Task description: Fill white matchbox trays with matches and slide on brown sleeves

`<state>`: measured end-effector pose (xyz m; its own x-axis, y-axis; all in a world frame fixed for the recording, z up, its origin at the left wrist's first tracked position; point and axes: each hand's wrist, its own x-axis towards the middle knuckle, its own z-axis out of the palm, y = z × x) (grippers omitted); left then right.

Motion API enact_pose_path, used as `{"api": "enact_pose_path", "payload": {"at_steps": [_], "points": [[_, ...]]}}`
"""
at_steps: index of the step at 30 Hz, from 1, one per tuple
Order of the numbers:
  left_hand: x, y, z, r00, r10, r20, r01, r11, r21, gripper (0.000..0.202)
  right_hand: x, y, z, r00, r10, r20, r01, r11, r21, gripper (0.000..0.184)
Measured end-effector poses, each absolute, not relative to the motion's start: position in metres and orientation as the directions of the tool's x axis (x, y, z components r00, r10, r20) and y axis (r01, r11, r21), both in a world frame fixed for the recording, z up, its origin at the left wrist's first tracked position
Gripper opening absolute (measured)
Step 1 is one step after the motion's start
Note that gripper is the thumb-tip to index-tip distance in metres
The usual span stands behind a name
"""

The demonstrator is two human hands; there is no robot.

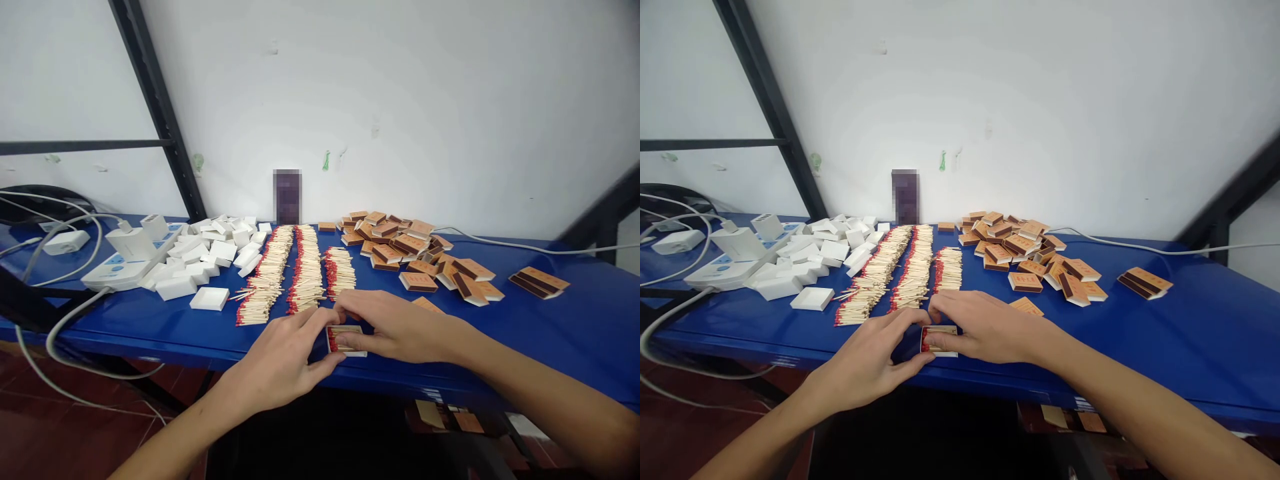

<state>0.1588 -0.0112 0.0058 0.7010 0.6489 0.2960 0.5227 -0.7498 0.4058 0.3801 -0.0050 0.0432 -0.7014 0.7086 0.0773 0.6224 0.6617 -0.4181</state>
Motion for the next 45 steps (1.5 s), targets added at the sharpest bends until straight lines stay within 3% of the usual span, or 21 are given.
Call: {"api": "enact_pose_path", "payload": {"at_steps": [7, 13, 17, 21, 23, 29, 35, 38, 45], "points": [[0.159, -0.01, 0.006, 0.701, 0.653, 0.287, 0.523, -0.744, 0.415, 0.03, 0.379, -0.006, 0.034, -0.697, 0.714, 0.066, 0.658, 0.673, -0.339, 0.025], [0.159, -0.011, 0.006, 0.701, 0.648, 0.298, 0.525, -0.751, 0.4, 0.028, 0.38, -0.007, 0.041, -0.696, 0.713, 0.083, 0.653, 0.676, -0.341, 0.026], [0.158, -0.01, 0.004, 0.697, 0.652, 0.298, 0.542, -0.752, 0.376, 0.03, 0.399, -0.013, 0.047, -0.56, 0.8, 0.216, 0.77, 0.599, -0.22, 0.025], [0.159, -0.01, 0.003, 0.692, 0.655, 0.304, 0.537, -0.748, 0.39, 0.031, 0.438, -0.028, 0.034, -0.279, 0.865, 0.417, 0.932, 0.348, -0.1, 0.024], [0.16, -0.01, 0.003, 0.687, 0.653, 0.319, 0.53, -0.751, 0.394, 0.03, 0.459, -0.038, 0.023, -0.281, 0.862, 0.422, 0.938, 0.339, -0.069, 0.032], [0.16, -0.01, 0.004, 0.711, 0.619, 0.334, 0.49, -0.777, 0.396, 0.017, 0.49, -0.055, 0.004, -0.404, 0.876, 0.265, 0.879, 0.452, -0.154, 0.046], [0.159, -0.009, 0.004, 0.715, 0.598, 0.363, 0.466, -0.794, 0.39, 0.023, 0.458, -0.06, 0.016, -0.463, 0.867, 0.185, 0.802, 0.499, -0.329, 0.03], [0.159, -0.008, 0.004, 0.721, 0.59, 0.362, 0.463, -0.8, 0.381, 0.024, 0.435, -0.059, 0.022, -0.488, 0.863, 0.132, 0.761, 0.494, -0.42, 0.031], [0.157, -0.009, 0.0, 0.702, 0.623, 0.343, 0.497, -0.775, 0.39, 0.039, 0.418, -0.051, 0.02, -0.487, 0.866, 0.115, 0.726, 0.475, -0.498, 0.028]]}}
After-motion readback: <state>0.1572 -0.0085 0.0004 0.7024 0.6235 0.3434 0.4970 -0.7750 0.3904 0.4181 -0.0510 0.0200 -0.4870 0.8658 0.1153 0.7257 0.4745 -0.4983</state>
